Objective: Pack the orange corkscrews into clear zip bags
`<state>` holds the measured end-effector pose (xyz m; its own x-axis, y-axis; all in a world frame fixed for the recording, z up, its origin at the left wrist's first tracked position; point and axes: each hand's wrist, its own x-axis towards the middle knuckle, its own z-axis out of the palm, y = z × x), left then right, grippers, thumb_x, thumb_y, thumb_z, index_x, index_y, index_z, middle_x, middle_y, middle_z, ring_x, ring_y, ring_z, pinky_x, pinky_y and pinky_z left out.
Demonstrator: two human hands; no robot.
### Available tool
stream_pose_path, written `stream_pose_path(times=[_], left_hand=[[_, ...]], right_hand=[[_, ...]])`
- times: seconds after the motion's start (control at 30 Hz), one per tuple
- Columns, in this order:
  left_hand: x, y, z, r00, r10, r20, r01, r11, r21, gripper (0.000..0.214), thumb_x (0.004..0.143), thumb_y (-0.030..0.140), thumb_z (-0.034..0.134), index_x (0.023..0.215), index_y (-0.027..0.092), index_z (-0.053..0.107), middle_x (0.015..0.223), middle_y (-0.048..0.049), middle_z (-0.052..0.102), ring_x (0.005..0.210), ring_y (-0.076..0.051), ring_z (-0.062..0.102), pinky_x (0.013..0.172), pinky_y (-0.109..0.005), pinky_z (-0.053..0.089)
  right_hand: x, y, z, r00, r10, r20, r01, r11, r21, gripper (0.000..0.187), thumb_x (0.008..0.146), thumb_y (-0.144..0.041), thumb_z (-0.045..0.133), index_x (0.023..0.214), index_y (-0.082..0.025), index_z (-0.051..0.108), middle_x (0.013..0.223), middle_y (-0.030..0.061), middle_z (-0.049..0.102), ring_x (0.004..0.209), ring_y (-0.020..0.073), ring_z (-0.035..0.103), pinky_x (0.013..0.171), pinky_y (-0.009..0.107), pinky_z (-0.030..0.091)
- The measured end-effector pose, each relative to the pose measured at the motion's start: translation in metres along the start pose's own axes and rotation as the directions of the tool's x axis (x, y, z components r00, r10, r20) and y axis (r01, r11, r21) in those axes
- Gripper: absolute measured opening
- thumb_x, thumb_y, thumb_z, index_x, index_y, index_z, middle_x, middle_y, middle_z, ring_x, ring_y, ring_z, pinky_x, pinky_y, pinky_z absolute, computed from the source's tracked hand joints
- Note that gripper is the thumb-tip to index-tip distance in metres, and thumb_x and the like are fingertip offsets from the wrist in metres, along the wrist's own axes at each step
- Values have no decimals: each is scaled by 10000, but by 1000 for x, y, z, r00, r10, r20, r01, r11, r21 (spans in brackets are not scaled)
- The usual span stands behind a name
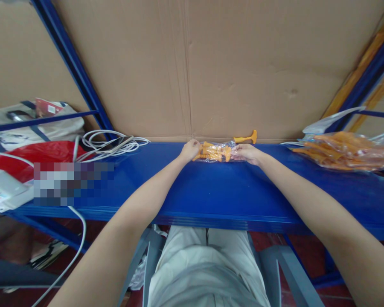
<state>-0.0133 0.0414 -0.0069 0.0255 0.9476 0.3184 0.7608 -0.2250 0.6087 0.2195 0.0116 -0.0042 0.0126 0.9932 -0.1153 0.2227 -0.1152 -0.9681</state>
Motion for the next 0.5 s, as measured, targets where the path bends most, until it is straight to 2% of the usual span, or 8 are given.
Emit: stream_pose_path(times=[0.1, 0.23, 0.33, 0.5], left_hand=[[0, 1, -2, 1000, -7, 17, 7, 1000, -1, 291, 913, 165, 416, 1057, 144, 668, 1139, -74, 715, 1036, -183, 653, 879, -262, 499], [-2, 1, 2, 998, 58, 2, -58, 996, 75, 281, 932, 205, 438, 1082, 154, 669, 1111, -75, 726, 1060, -204, 652, 899, -282, 500], [-3, 0, 6, 984, 173, 35, -176, 977, 121, 294, 941, 222, 441, 1097, 155, 682, 1130, -81, 722, 1074, -217, 657, 918, -290, 501], [-3, -3, 8, 916, 373, 147, -395, 901, 181, 308, 926, 170, 444, 1039, 152, 730, 1146, -71, 724, 1093, -206, 655, 983, -295, 479]], right_hand=[[1, -1, -3, 1000, 14, 27, -15, 999, 28, 213, 819, 8, 581, 722, -180, 561, 657, 11, 671, 746, 113, 695, 903, 293, 537], [3, 0, -4, 997, 10, 79, -14, 999, 47, 163, 776, -20, 652, 749, -177, 617, 846, 41, 743, 926, 140, 705, 957, 309, 503], [4, 0, -4, 993, 12, 115, -17, 999, 36, 152, 790, -19, 640, 779, -170, 655, 903, 56, 752, 980, 142, 697, 997, 304, 471], [4, 2, -5, 974, 1, 225, -8, 999, 31, 170, 879, -73, 561, 795, -148, 687, 943, 99, 753, 980, 169, 702, 1037, 337, 440]])
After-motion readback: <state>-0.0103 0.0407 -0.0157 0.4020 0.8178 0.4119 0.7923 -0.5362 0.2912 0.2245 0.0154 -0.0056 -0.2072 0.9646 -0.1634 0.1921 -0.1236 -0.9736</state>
